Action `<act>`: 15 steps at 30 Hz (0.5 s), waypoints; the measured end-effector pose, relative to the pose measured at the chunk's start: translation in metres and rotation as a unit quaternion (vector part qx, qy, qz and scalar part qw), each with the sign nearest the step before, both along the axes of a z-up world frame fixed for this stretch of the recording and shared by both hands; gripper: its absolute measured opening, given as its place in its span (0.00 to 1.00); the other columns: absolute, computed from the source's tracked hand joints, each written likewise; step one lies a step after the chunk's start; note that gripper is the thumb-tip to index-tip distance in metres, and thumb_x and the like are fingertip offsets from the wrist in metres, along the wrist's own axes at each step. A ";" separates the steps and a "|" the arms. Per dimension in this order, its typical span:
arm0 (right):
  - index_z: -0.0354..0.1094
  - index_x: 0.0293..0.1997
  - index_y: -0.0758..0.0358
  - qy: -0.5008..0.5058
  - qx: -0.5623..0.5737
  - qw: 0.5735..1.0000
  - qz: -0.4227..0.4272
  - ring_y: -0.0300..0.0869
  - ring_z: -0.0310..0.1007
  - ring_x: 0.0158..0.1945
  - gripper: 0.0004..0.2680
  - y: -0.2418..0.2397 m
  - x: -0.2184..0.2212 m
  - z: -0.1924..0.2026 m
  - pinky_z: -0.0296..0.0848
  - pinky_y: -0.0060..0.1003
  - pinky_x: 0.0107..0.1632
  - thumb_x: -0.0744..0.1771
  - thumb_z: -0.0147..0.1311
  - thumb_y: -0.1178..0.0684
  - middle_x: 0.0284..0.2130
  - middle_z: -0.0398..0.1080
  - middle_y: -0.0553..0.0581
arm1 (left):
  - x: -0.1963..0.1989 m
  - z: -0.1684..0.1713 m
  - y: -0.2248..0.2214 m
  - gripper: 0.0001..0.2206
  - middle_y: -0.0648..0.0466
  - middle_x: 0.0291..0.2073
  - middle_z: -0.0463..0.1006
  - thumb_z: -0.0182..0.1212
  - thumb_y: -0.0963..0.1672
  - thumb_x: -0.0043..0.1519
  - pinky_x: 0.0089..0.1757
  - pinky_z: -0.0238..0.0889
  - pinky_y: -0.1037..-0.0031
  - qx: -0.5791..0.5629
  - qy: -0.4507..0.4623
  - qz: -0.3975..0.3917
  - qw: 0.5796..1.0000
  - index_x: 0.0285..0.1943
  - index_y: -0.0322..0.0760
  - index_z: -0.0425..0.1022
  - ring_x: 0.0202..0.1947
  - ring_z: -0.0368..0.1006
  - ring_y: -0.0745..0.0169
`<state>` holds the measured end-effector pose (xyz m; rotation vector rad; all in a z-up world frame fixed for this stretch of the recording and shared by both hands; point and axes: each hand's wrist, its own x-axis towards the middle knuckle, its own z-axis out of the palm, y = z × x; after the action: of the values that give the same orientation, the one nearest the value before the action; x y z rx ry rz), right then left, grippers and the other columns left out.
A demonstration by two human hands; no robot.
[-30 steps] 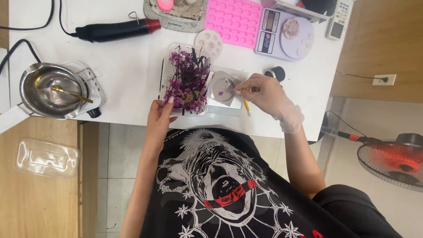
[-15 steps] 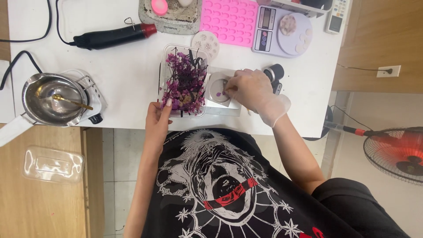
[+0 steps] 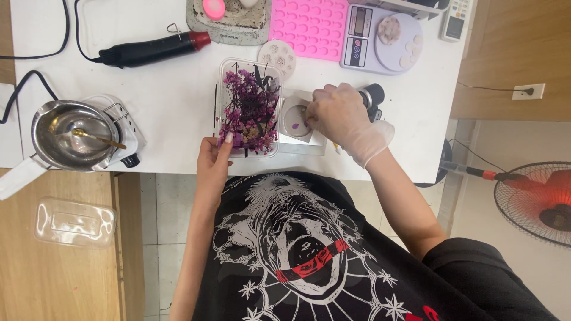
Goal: Placing dried flowers into a silicone mold on a digital scale to prepare for candle making.
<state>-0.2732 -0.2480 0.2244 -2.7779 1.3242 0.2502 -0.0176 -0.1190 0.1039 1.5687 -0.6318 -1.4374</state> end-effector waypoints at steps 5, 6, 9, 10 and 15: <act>0.78 0.27 0.48 0.001 -0.020 1.000 -0.003 0.46 0.73 0.38 0.03 0.001 0.002 -0.002 0.70 0.44 0.41 0.60 0.64 0.47 0.28 0.72 0.50 | -0.001 0.009 -0.001 0.16 0.61 0.32 0.75 0.59 0.53 0.66 0.39 0.63 0.75 0.004 0.012 -0.004 1.000 0.45 0.40 0.66 0.36 0.67 0.75; 0.78 0.27 0.48 0.001 -0.020 1.000 -0.003 0.46 0.73 0.38 0.03 0.001 0.003 0.000 0.70 0.44 0.41 0.60 0.64 0.47 0.28 0.72 0.50 | -0.001 0.009 0.000 0.16 0.61 0.32 0.75 0.59 0.53 0.66 0.39 0.63 0.75 0.004 0.012 -0.004 1.000 0.45 0.40 0.66 0.36 0.67 0.75; 0.76 0.29 0.50 -0.013 -0.023 1.000 -0.009 0.45 0.73 0.38 0.04 0.002 0.004 0.004 0.70 0.44 0.40 0.60 0.65 0.47 0.28 0.71 0.50 | -0.002 0.007 0.000 0.16 0.61 0.32 0.74 0.59 0.53 0.66 0.39 0.63 0.75 -0.002 0.015 -0.002 1.000 0.45 0.40 0.67 0.36 0.67 0.74; 0.76 0.29 0.51 -0.021 -0.020 0.999 -0.018 0.45 0.73 0.38 0.05 0.002 0.004 0.005 0.70 0.44 0.40 0.60 0.65 0.47 0.28 0.70 0.50 | -0.002 0.006 0.000 0.16 0.61 0.32 0.74 0.60 0.53 0.66 0.39 0.63 0.75 -0.002 0.013 -0.001 1.000 0.45 0.39 0.66 0.35 0.67 0.74; 0.75 0.29 0.50 -0.038 -0.017 0.999 -0.021 0.45 0.73 0.38 0.04 0.003 0.002 0.006 0.69 0.44 0.41 0.60 0.65 0.47 0.28 0.70 0.50 | -0.002 0.006 0.000 0.16 0.60 0.32 0.73 0.60 0.53 0.66 0.39 0.62 0.75 -0.004 0.009 0.001 1.000 0.46 0.40 0.67 0.35 0.66 0.74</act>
<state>-0.2714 -0.2448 0.2307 -2.7528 1.3804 0.1192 -0.0193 -0.1188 0.1095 1.5476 -0.6244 -1.4439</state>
